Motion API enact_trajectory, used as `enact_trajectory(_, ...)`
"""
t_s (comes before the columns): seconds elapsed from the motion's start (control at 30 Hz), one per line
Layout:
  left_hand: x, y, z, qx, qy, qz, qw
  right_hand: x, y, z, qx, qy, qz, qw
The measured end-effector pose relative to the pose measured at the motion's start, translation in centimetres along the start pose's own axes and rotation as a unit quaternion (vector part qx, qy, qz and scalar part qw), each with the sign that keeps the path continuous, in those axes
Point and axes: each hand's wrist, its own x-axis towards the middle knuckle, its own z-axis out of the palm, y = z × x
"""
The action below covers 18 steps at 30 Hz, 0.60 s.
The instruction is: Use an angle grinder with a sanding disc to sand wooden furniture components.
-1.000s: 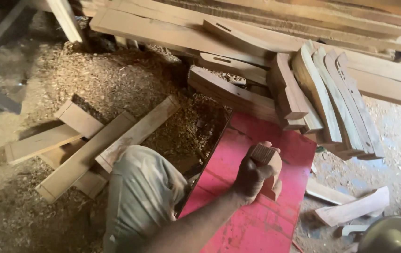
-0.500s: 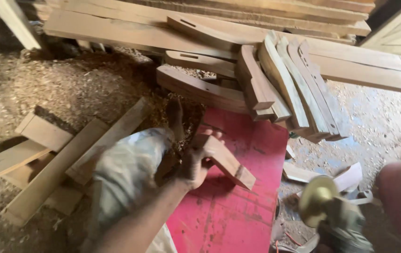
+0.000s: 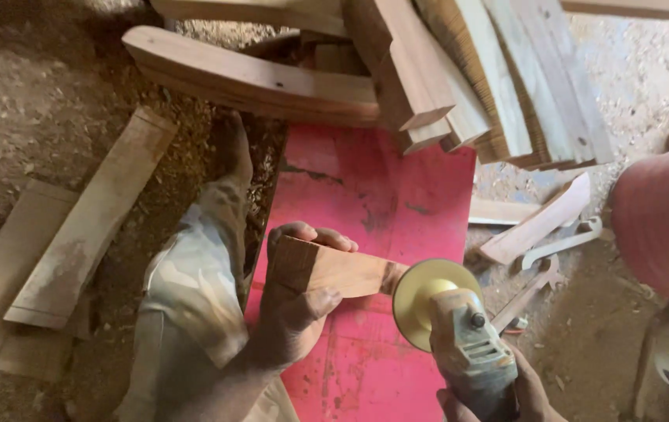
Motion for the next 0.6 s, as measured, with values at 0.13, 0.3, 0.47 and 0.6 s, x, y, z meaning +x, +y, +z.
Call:
enact_trajectory(0.13, -0.4, 0.2, 0.6, 0.009, 0.010, -0.010, 1.000, 5.7, -7.3, 1.9, -0.087, -0.025, 0.110, 0.990)
enact_trajectory(0.3, -0.7, -0.1, 0.3, 0.024, 0.005, 0.001, 1.000, 6.8, -10.6, 2.2, -0.253, -0.016, 0.156, 0.955)
enact_trajectory(0.47, -0.6, 0.3, 0.4, 0.031, 0.004, -0.001, 0.999, 5.9, -9.4, 1.8, -0.316, 0.000, 0.071, 0.946)
enact_trajectory(0.6, -0.3, 0.7, 0.2, 0.010, 0.007, 0.001, 1.000, 6.3, -9.7, 2.2, -0.256, 0.000, 0.109, 0.961)
